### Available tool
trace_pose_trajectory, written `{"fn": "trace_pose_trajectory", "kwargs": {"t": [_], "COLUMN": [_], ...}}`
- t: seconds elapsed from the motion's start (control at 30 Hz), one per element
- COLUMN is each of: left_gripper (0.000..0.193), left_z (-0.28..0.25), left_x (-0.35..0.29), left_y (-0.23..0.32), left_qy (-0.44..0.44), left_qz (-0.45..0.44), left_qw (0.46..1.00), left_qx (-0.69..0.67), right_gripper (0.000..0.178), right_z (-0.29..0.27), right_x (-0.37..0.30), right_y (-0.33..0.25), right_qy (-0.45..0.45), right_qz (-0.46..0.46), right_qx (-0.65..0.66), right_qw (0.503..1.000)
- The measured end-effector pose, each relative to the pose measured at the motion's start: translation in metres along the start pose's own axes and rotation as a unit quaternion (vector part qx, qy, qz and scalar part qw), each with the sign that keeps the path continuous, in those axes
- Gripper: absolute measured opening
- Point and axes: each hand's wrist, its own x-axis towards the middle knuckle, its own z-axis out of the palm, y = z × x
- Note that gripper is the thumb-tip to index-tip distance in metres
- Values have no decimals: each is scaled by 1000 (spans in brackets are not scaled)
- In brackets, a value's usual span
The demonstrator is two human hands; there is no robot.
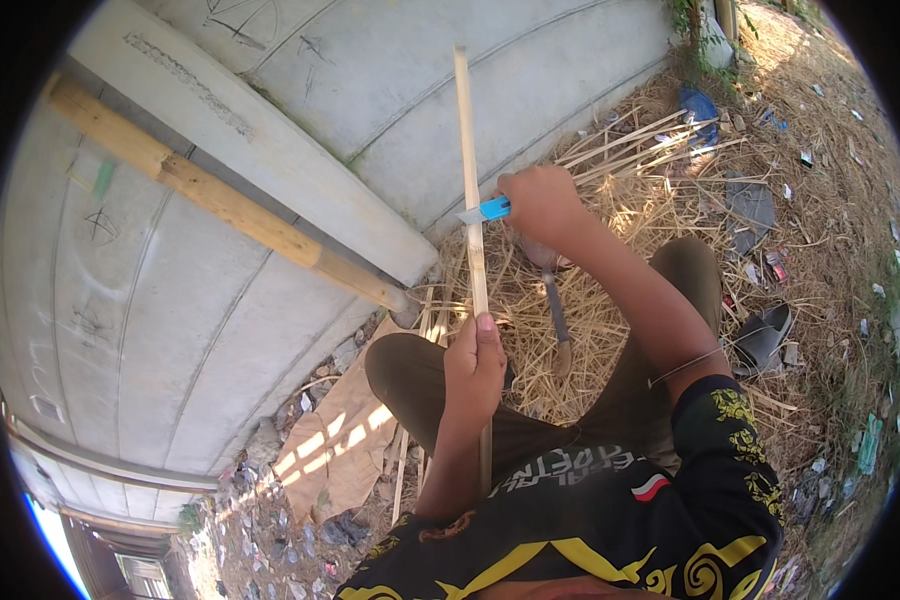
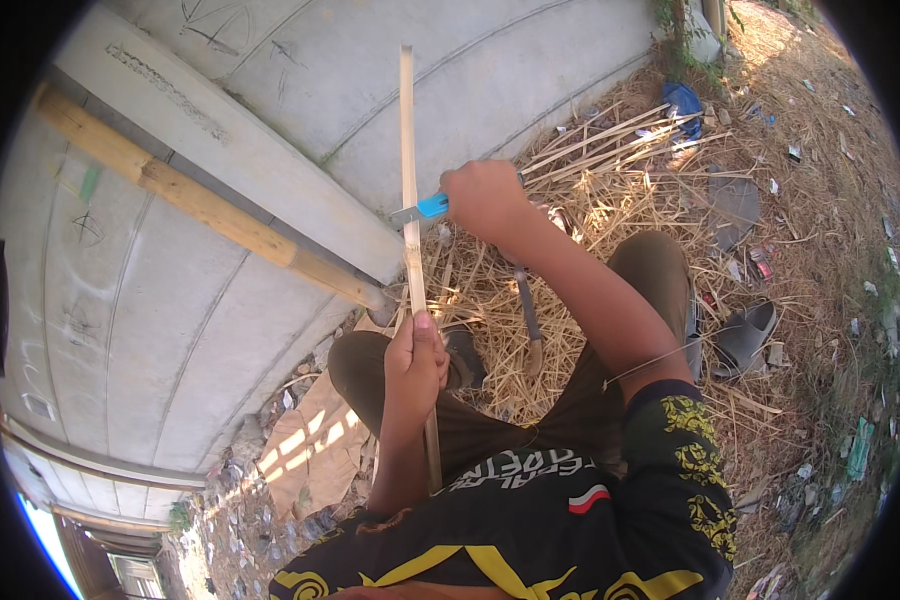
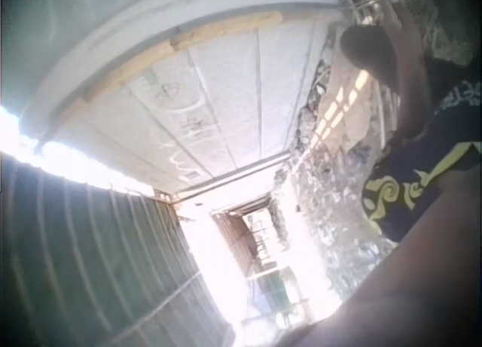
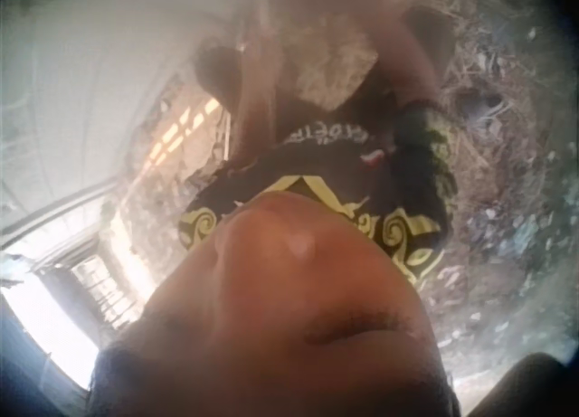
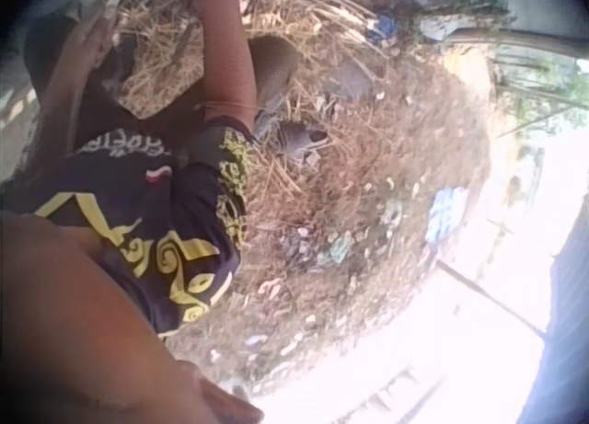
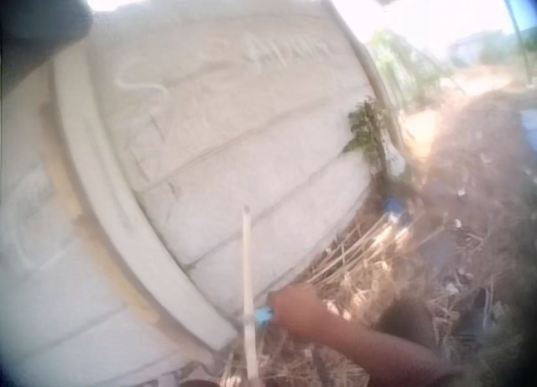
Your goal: The person sits on the ground and uses a knife to shave and smooth a long, thin bamboo stick. They hold the stick with one hand and scrape the blade along its length to remove the outer layer and refine the shape.
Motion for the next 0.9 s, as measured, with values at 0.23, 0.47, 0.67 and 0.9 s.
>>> {"fn": "trace_pose_trajectory", "kwargs": {"t": [0.23, 0.47, 0.67, 0.9], "left_gripper": [36, 34, 34, 37], "left_z": [16, -46, -47, -17], "left_x": [-30, -114, -72, -45], "left_y": [-16, -60, -31, -24], "left_qy": [-12, -118, 40, 82], "left_qz": [-19, -120, -107, -8], "left_qw": [995, 969, 993, 991], "left_qx": [102, 184, -16, 108], "right_gripper": [17, 24, 20, 18], "right_z": [-7, -40, -26, -1], "right_x": [32, 33, 3, -14], "right_y": [44, 147, 41, -33], "right_qy": [57, 215, 45, -39], "right_qz": [176, 393, 91, -24], "right_qx": [24, 121, 119, 56], "right_qw": [982, 886, 988, 997]}}
